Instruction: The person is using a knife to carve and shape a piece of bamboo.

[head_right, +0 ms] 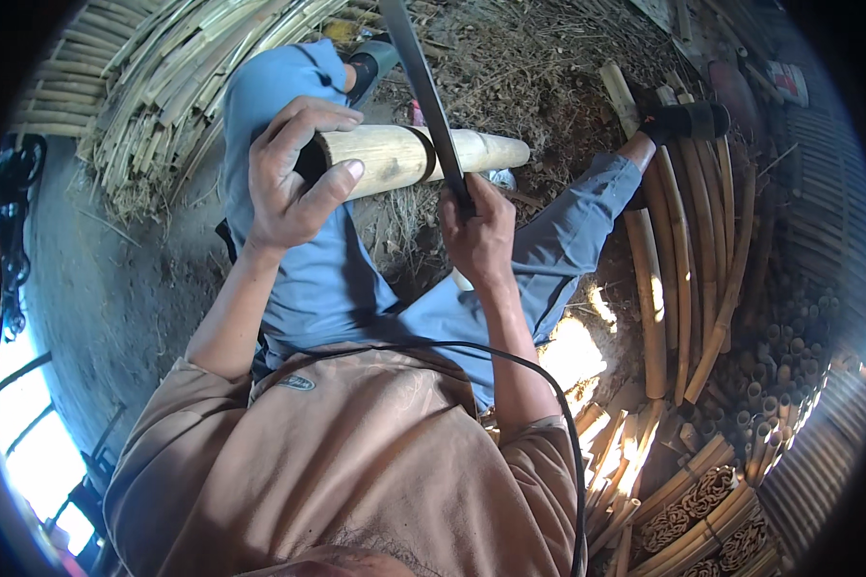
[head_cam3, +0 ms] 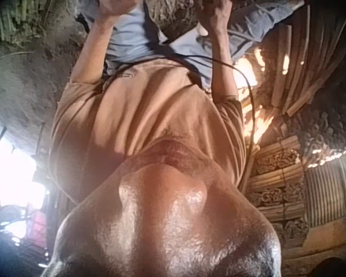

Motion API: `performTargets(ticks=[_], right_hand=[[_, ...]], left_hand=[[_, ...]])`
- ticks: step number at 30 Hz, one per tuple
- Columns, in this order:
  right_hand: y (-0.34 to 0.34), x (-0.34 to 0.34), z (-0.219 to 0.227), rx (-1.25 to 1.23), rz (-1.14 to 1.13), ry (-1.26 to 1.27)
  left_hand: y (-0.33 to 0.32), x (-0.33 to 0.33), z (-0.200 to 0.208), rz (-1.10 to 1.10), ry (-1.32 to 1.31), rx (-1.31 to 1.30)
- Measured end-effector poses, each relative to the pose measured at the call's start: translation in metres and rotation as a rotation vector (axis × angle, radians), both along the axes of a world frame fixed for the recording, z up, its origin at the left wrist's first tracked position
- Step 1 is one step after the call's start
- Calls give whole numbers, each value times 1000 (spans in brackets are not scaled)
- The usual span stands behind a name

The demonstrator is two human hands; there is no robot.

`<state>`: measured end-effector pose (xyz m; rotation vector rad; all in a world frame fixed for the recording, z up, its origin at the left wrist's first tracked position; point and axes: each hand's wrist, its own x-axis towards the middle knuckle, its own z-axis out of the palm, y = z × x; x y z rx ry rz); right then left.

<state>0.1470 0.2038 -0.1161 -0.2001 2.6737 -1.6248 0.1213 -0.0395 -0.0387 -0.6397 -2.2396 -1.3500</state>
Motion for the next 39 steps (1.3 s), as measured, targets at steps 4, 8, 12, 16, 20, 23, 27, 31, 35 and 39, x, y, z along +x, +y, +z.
performTargets(ticks=[4, 8, 12, 16, 20, 23, 27, 31, 35, 39], right_hand=[[0, -1, 9, 37, 79, 43], [40, -3, -74, 255, -15, 34], [58, -14, -102, 444, -147, -59], [36, -8, -56, 297, -32, -34], [15, 11, -32, 203, 7, -3], [46, -4, -101, 371, -155, -17], [70, -20, -113, 440, -150, -22], [30, 5, -43, 265, -79, -83], [13, 20, -41, 194, -97, -30], [71, -5, -113, 454, -267, -34]], left_hand=[[-5, 4, -5, -61, 53, 23], [-7, 8, -8, -117, 32, 36], [-6, 11, -14, -136, 41, 36], [-12, 7, -10, -137, 36, 54], [-13, 2, -9, -122, 55, 33], [-8, 2, -8, -139, 58, 32], [-3, 1, -11, -158, 42, 82], [-10, 5, -10, -129, 60, 61], [-11, 2, -10, -124, 59, 42], [-1, -3, -8, -162, 49, 67]])
